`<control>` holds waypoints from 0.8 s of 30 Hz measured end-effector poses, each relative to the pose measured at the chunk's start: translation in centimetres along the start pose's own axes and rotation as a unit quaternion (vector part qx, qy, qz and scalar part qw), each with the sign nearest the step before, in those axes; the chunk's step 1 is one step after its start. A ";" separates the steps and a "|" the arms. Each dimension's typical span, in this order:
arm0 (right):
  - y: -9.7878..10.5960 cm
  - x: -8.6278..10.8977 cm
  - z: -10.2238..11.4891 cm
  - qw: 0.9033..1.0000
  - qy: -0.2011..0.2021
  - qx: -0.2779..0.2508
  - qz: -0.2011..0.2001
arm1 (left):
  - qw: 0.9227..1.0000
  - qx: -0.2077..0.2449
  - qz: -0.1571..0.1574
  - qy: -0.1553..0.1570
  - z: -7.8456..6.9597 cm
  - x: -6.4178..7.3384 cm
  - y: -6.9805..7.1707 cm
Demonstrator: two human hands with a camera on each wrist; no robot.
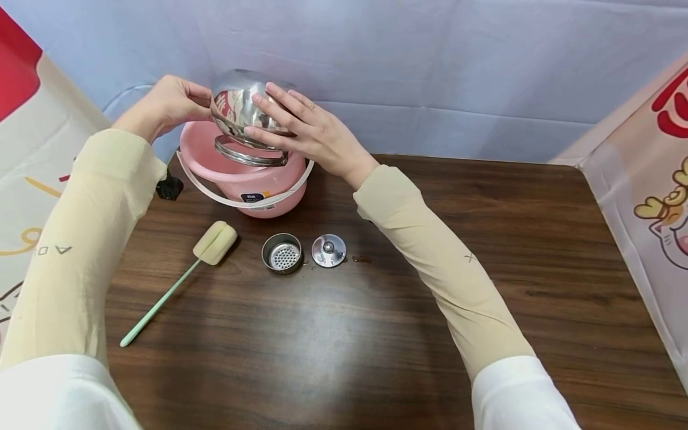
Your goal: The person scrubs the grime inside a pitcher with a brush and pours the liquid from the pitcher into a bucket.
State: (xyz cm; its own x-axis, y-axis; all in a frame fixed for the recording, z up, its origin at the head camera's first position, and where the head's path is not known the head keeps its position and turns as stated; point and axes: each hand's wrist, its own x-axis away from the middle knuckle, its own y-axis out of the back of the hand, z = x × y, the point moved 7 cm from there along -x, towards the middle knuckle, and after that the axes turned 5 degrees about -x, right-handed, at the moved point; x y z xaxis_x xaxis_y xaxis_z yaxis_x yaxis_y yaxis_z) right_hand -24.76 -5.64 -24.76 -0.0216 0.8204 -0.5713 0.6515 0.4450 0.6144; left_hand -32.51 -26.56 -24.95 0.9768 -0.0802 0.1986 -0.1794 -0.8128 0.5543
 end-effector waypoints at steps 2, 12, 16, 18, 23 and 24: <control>0.0 0.0 0.1 1.000 0.008 0.011 -0.007 | 1.000 -0.003 0.002 0.002 0.1 0.0 0.0; -0.1 0.1 0.8 0.999 0.034 0.014 -0.033 | 1.000 -0.030 0.003 -0.002 0.5 0.0 -0.1; -0.1 0.1 0.9 0.999 0.040 0.001 -0.026 | 1.000 -0.020 0.004 -0.002 0.6 0.1 -0.2; -0.1 0.1 1.0 0.999 0.041 0.000 -0.024 | 1.000 -0.018 0.003 -0.001 0.6 0.1 -0.2; -0.1 0.0 1.1 0.999 0.044 0.003 -0.022 | 0.999 -0.034 -0.003 -0.002 0.7 0.0 -0.1; -0.1 0.0 1.2 0.999 0.045 0.004 -0.023 | 0.999 -0.038 -0.004 -0.003 0.7 0.0 -0.1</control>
State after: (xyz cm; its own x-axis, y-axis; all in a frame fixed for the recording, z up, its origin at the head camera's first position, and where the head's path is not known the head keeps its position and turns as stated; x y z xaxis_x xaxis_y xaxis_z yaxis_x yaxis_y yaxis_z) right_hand -23.95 -6.08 -25.49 -0.1189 0.8285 -0.5472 0.6546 0.4798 0.5842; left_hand -32.37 -26.90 -25.57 0.9789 -0.0769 0.1895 -0.1794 -0.7674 0.6155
